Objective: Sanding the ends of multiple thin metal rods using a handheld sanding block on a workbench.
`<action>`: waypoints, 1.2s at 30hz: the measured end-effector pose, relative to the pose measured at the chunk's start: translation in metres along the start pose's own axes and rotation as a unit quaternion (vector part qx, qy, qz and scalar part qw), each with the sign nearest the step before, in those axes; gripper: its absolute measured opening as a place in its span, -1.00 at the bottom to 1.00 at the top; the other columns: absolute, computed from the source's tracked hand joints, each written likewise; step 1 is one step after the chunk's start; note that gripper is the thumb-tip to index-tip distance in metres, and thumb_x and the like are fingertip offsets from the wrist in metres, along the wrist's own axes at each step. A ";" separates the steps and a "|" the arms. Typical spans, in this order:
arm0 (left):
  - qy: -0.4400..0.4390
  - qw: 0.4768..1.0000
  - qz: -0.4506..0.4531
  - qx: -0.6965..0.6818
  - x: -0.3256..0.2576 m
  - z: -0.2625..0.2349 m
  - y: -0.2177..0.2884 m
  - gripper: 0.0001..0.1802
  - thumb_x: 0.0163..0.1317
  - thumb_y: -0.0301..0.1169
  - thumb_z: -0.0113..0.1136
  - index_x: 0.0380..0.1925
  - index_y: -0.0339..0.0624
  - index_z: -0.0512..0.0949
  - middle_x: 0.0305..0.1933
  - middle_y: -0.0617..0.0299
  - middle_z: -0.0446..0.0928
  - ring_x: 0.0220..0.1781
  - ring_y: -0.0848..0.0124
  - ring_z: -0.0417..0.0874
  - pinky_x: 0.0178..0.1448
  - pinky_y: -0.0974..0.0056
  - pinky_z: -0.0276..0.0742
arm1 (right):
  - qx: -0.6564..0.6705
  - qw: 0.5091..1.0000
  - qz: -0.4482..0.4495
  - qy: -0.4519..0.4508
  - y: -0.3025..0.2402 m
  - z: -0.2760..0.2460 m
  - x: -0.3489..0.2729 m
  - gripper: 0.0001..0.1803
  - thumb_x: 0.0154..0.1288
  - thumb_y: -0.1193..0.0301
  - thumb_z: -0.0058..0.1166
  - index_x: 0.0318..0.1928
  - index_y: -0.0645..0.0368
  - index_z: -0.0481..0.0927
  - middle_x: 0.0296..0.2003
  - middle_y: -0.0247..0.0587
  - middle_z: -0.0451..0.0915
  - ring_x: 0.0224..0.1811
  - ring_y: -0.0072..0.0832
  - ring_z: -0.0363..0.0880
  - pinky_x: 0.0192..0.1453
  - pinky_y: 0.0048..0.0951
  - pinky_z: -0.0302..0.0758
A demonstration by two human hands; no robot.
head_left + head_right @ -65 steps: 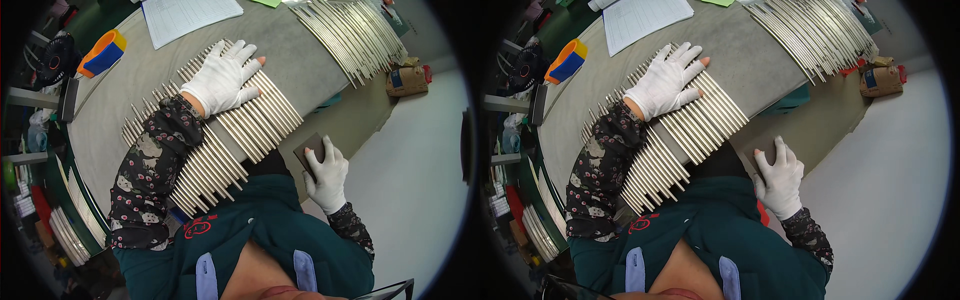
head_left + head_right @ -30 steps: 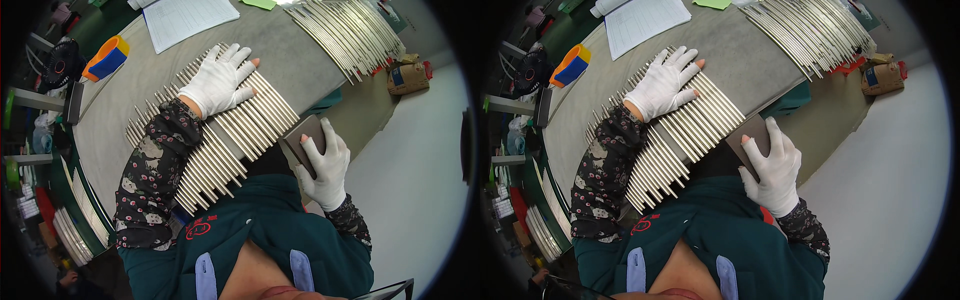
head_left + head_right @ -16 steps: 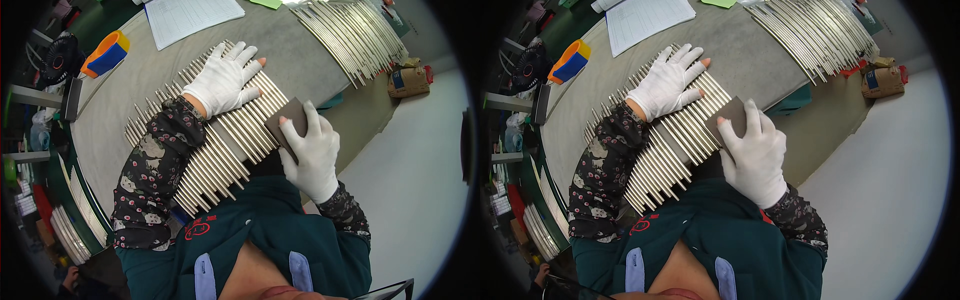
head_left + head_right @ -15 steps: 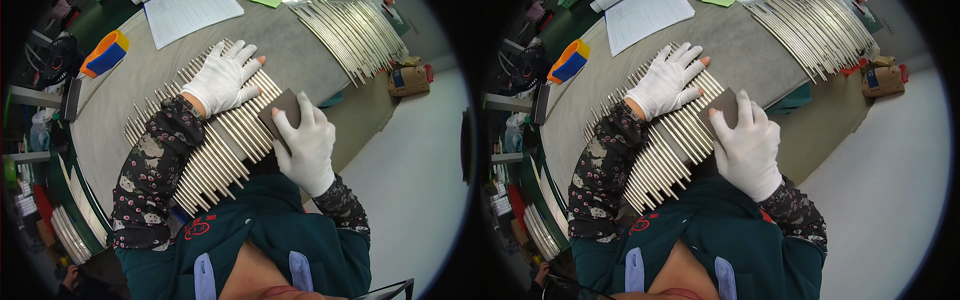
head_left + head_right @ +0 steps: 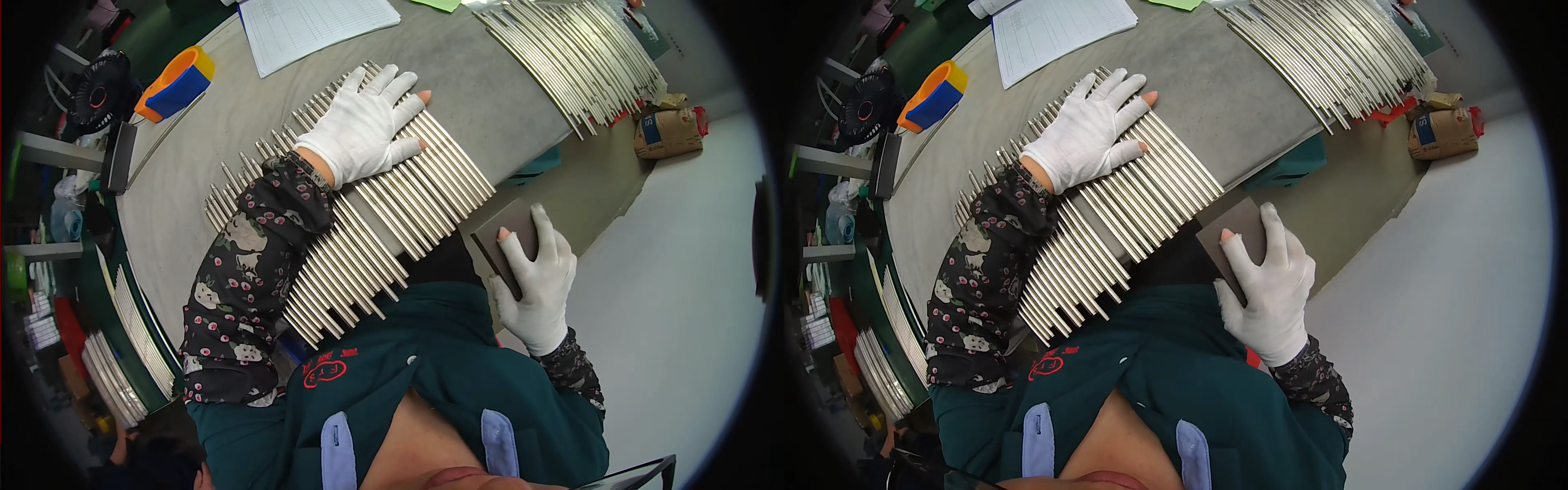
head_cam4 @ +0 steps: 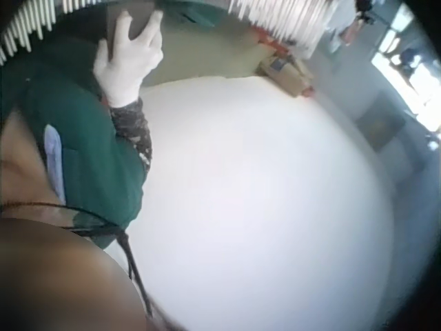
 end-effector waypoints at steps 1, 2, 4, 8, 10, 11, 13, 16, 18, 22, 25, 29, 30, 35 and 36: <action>-0.004 1.000 -0.006 -0.007 -0.001 -0.001 0.001 -0.27 0.34 0.10 -0.10 0.36 -0.11 0.26 0.46 -0.01 0.17 0.51 0.02 0.11 0.53 -0.05 -0.05 | 0.000 1.000 -0.001 0.002 -0.001 0.000 0.002 -0.28 -0.26 0.40 0.37 0.10 -0.05 0.52 0.28 0.22 0.25 0.14 -0.02 0.38 0.08 -0.14 0.30; -0.003 1.000 -0.007 -0.006 -0.001 -0.001 0.002 -0.27 0.34 0.10 -0.10 0.36 -0.11 0.26 0.46 -0.01 0.17 0.51 0.02 0.11 0.53 -0.05 -0.05 | 0.008 1.000 -0.013 0.007 -0.003 0.000 0.004 -0.27 -0.26 0.40 0.37 0.10 -0.05 0.52 0.27 0.23 0.25 0.13 -0.02 0.39 0.07 -0.14 0.30; -0.005 1.000 -0.011 -0.010 -0.003 0.001 0.002 -0.28 0.34 0.11 -0.12 0.37 -0.10 0.26 0.46 -0.01 0.17 0.51 0.02 0.11 0.53 -0.04 -0.04 | 0.016 0.999 -0.027 0.010 -0.007 0.001 0.007 -0.26 -0.27 0.39 0.37 0.10 -0.06 0.51 0.27 0.24 0.26 0.13 -0.01 0.39 0.07 -0.14 0.31; 0.001 1.000 -0.005 -0.006 -0.005 -0.001 0.001 -0.27 0.34 0.11 -0.11 0.37 -0.09 0.25 0.46 -0.01 0.17 0.50 0.02 0.11 0.53 -0.04 -0.03 | 0.014 0.999 -0.049 0.006 -0.016 0.006 0.020 -0.28 -0.25 0.37 0.36 0.10 -0.06 0.52 0.25 0.26 0.28 0.11 -0.01 0.41 0.04 -0.14 0.35; 0.009 1.000 -0.006 -0.011 -0.004 -0.002 0.001 -0.27 0.32 0.09 -0.07 0.37 -0.08 0.25 0.46 0.00 0.17 0.50 0.01 0.12 0.53 -0.04 -0.03 | 0.003 0.999 -0.048 -0.006 -0.025 0.011 0.037 -0.30 -0.21 0.36 0.35 0.10 -0.06 0.52 0.23 0.27 0.29 0.11 -0.02 0.41 0.01 -0.14 0.37; 0.008 1.000 -0.002 -0.014 -0.003 -0.002 0.002 -0.27 0.32 0.09 -0.07 0.37 -0.08 0.25 0.46 0.00 0.17 0.50 0.01 0.12 0.53 -0.04 -0.03 | -0.013 0.999 -0.050 -0.001 -0.032 0.012 0.048 -0.31 -0.19 0.37 0.33 0.11 -0.03 0.52 0.24 0.26 0.29 0.10 0.00 0.41 0.04 -0.13 0.37; 0.015 1.000 0.000 0.000 -0.001 -0.004 0.000 -0.27 0.29 0.08 -0.03 0.36 -0.09 0.26 0.45 0.00 0.19 0.49 0.01 0.13 0.52 -0.04 -0.01 | -0.032 0.997 -0.063 0.021 -0.040 0.020 0.070 -0.34 -0.13 0.38 0.29 0.12 -0.01 0.50 0.23 0.26 0.29 0.08 0.02 0.42 0.05 -0.11 0.38; 0.028 1.000 0.001 -0.012 -0.004 0.002 -0.002 -0.27 0.29 0.08 -0.02 0.36 -0.09 0.27 0.45 0.00 0.20 0.49 0.01 0.15 0.52 -0.05 0.00 | -0.016 0.996 -0.083 0.003 -0.030 0.013 0.057 -0.38 -0.11 0.34 0.29 0.09 -0.03 0.52 0.20 0.27 0.32 0.08 -0.01 0.44 -0.07 -0.16 0.45; 0.024 1.000 -0.007 -0.009 -0.003 0.000 -0.001 -0.27 0.30 0.10 -0.05 0.36 -0.09 0.27 0.44 0.00 0.21 0.49 0.02 0.15 0.52 -0.06 0.00 | -0.013 0.998 -0.064 -0.021 -0.017 0.001 0.026 -0.31 -0.21 0.37 0.35 0.09 -0.03 0.52 0.24 0.28 0.28 0.11 0.01 0.42 0.02 -0.12 0.38; 0.016 1.000 -0.005 -0.011 0.001 0.000 0.001 -0.24 0.32 0.16 -0.11 0.36 -0.09 0.27 0.45 -0.01 0.19 0.49 0.02 0.14 0.52 -0.06 -0.02 | -0.045 0.997 -0.010 -0.054 -0.005 -0.005 -0.004 -0.27 -0.24 0.38 0.36 0.11 -0.04 0.51 0.27 0.23 0.27 0.14 -0.02 0.39 0.09 -0.14 0.30; -0.002 1.000 -0.026 -0.001 -0.004 -0.001 -0.001 -0.21 0.33 0.22 -0.18 0.40 -0.06 0.20 0.51 -0.04 0.03 0.54 -0.03 0.01 0.54 -0.11 -0.10 | -0.022 0.999 -0.009 -0.027 -0.009 -0.005 -0.002 -0.25 -0.25 0.39 0.36 0.13 -0.05 0.51 0.27 0.22 0.27 0.14 -0.04 0.38 0.09 -0.16 0.29; 0.051 0.997 -0.045 -0.027 -0.016 -0.006 -0.009 -0.14 0.32 0.29 -0.24 0.45 -0.01 0.10 0.52 -0.11 -0.01 0.54 -0.11 -0.05 0.54 -0.21 -0.20 | 0.001 1.000 -0.020 -0.002 -0.012 -0.002 0.003 -0.24 -0.26 0.39 0.37 0.13 -0.06 0.50 0.28 0.22 0.26 0.14 -0.04 0.38 0.08 -0.16 0.30; 0.051 0.997 -0.044 -0.025 -0.019 -0.006 -0.012 -0.14 0.32 0.29 -0.24 0.45 -0.01 0.10 0.52 -0.11 -0.01 0.54 -0.11 -0.05 0.54 -0.21 -0.20 | 0.002 1.000 -0.019 -0.001 -0.011 0.000 0.005 -0.24 -0.26 0.39 0.37 0.13 -0.06 0.50 0.28 0.22 0.26 0.14 -0.04 0.38 0.08 -0.16 0.30; -0.045 0.995 -0.086 -0.016 -0.040 -0.007 -0.016 -0.18 0.33 0.24 -0.20 0.43 -0.04 0.13 0.49 -0.13 0.04 0.53 -0.08 0.01 0.52 -0.20 -0.10 | 0.011 0.999 -0.041 0.019 -0.014 0.001 0.006 -0.23 -0.27 0.39 0.38 0.13 -0.06 0.50 0.28 0.22 0.26 0.14 -0.04 0.38 0.08 -0.17 0.30; -0.049 0.995 -0.083 -0.014 -0.041 -0.008 -0.016 -0.19 0.34 0.22 -0.18 0.43 -0.05 0.14 0.49 -0.13 0.05 0.52 -0.08 0.02 0.51 -0.20 -0.08 | 0.011 0.999 -0.041 0.019 -0.014 0.002 0.007 -0.23 -0.27 0.39 0.38 0.13 -0.06 0.50 0.28 0.22 0.26 0.14 -0.04 0.38 0.08 -0.17 0.30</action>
Point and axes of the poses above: each hand's wrist, its own x-axis towards the middle knuckle, its own z-axis out of the palm, y = z × x, the point moved 3 cm from there along x, towards the middle knuckle
